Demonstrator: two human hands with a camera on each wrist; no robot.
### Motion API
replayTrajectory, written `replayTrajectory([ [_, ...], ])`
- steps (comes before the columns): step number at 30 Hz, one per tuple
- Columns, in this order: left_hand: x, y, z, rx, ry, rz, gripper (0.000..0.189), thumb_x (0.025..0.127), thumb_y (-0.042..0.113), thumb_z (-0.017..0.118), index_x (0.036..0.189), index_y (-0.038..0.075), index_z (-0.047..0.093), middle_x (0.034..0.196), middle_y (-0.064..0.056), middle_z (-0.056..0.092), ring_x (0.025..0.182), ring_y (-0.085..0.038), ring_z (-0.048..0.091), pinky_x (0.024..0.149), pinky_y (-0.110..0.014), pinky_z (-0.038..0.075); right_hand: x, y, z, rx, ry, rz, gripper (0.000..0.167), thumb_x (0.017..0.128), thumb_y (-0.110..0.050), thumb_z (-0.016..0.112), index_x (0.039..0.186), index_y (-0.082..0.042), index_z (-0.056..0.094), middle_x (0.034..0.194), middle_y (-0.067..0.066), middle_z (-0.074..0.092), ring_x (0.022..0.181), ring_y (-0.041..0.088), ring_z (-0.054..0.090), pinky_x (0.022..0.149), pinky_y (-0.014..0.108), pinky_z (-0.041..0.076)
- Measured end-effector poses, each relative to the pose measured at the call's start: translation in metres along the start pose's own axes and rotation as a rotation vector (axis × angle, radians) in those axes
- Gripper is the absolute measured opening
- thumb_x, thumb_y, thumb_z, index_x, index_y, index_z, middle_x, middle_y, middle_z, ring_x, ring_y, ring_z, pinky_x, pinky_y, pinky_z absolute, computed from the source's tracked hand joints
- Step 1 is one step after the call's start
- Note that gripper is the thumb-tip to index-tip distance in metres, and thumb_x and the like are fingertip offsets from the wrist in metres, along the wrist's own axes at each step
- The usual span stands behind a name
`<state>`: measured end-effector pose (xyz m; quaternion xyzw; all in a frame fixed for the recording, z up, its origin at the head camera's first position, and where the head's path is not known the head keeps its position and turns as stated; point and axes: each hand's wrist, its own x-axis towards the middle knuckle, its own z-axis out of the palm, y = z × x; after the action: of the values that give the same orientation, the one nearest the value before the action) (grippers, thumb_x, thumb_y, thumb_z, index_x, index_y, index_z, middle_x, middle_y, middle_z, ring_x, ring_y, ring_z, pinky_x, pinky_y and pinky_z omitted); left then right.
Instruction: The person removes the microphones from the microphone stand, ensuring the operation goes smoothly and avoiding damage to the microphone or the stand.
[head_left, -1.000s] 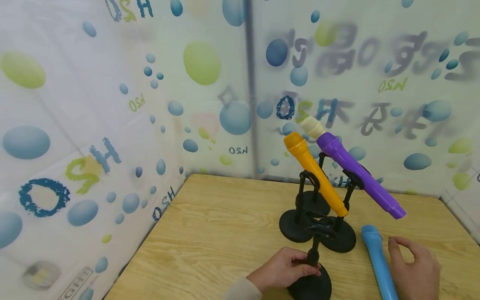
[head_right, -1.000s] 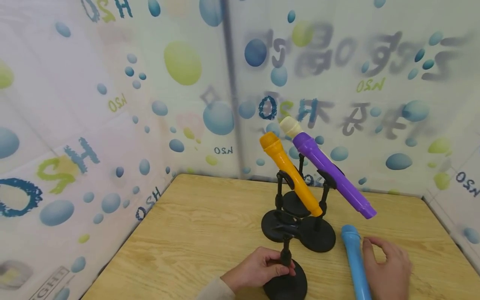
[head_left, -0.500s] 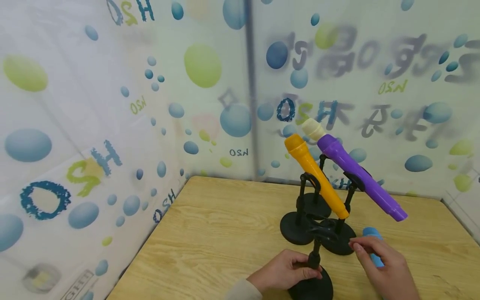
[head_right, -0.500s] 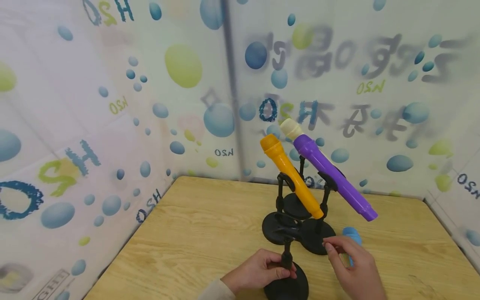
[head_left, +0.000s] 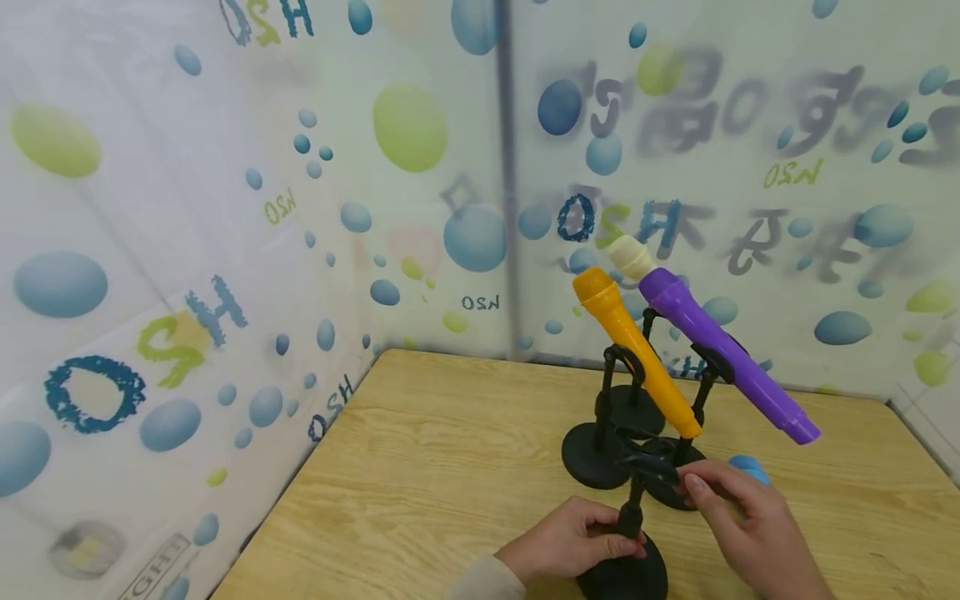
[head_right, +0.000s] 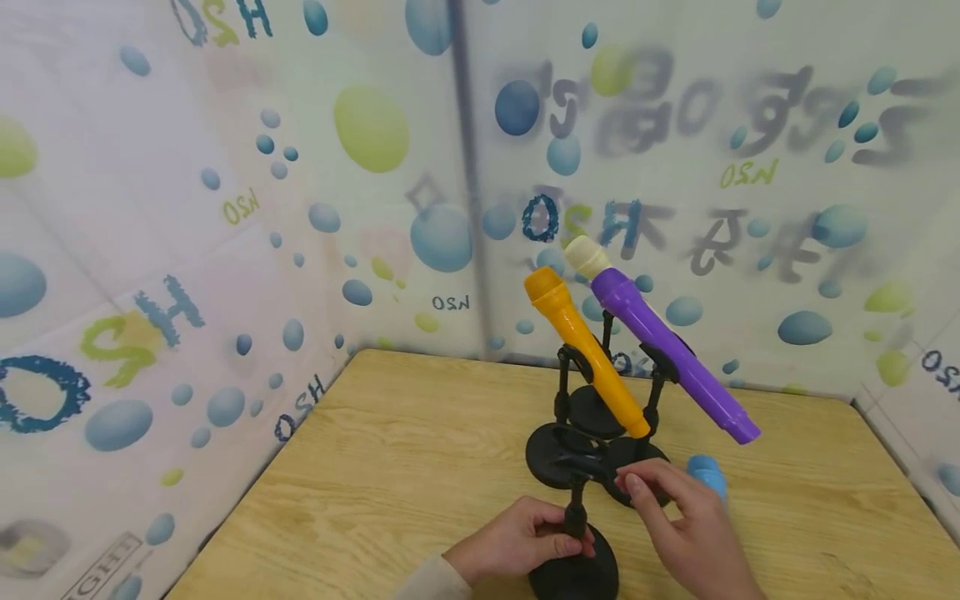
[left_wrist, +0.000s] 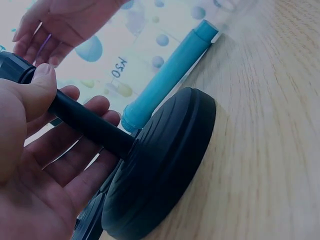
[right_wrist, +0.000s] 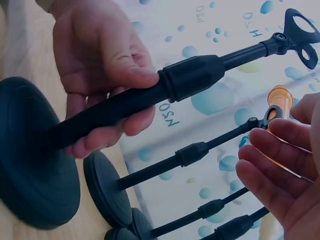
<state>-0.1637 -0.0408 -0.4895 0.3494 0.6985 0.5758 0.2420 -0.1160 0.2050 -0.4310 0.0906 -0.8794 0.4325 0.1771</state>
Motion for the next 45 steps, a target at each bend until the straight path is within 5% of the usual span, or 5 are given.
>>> replayTrajectory([
  [9, 0.000, 0.001, 0.000, -0.031, -0.012, -0.021, 0.029, 0.111, 0.014, 0.062, 0.129, -0.005, 0.074, 0.126, -0.026, 0.076, 0.112, 0.008, 0.069, 0.102, -0.017, 0.055, 0.005, -0.003, 0.007, 0.113, 0.005, -0.247, 0.029, 0.101, 0.010, 0.065, 0.113, -0.014, 0.076, 0.099, -0.014, 0.076, 0.079, 0.002, 0.068, 0.069, 0.016, 0.058],
  [17, 0.001, 0.002, -0.002, -0.007, -0.013, -0.005, 0.028, 0.110, 0.013, 0.062, 0.128, -0.005, 0.074, 0.125, -0.025, 0.077, 0.109, 0.010, 0.068, 0.100, -0.018, 0.055, 0.008, -0.010, 0.012, 0.253, -0.082, -0.346, 0.038, 0.095, 0.017, 0.069, 0.120, -0.010, 0.072, 0.105, -0.009, 0.075, 0.089, 0.005, 0.072, 0.080, 0.015, 0.061],
  [34, -0.001, 0.002, -0.004, -0.027, -0.037, -0.062, 0.029, 0.110, 0.013, 0.063, 0.134, -0.001, 0.071, 0.132, -0.021, 0.076, 0.107, 0.011, 0.067, 0.101, -0.016, 0.054, 0.011, -0.002, 0.023, 0.369, -0.333, -0.359, 0.054, 0.091, 0.008, 0.080, 0.140, -0.009, 0.066, 0.129, -0.010, 0.073, 0.108, 0.009, 0.073, 0.094, 0.022, 0.060],
  [40, 0.000, 0.003, -0.005, 0.005, 0.000, -0.079, 0.024, 0.108, 0.015, 0.067, 0.127, 0.003, 0.074, 0.121, -0.007, 0.080, 0.098, 0.010, 0.064, 0.096, -0.016, 0.054, 0.010, 0.002, 0.027, 0.353, -0.343, -0.348, 0.054, 0.089, 0.005, 0.084, 0.139, -0.011, 0.067, 0.131, -0.013, 0.073, 0.107, 0.010, 0.075, 0.094, 0.021, 0.060],
  [45, -0.001, 0.003, -0.005, -0.032, 0.023, -0.078, 0.024, 0.107, 0.010, 0.068, 0.129, 0.003, 0.071, 0.124, -0.009, 0.079, 0.103, 0.008, 0.068, 0.097, -0.016, 0.055, 0.011, 0.006, 0.031, 0.360, -0.321, -0.344, 0.048, 0.089, 0.007, 0.083, 0.132, -0.009, 0.070, 0.125, -0.011, 0.073, 0.101, 0.008, 0.074, 0.090, 0.019, 0.061],
])
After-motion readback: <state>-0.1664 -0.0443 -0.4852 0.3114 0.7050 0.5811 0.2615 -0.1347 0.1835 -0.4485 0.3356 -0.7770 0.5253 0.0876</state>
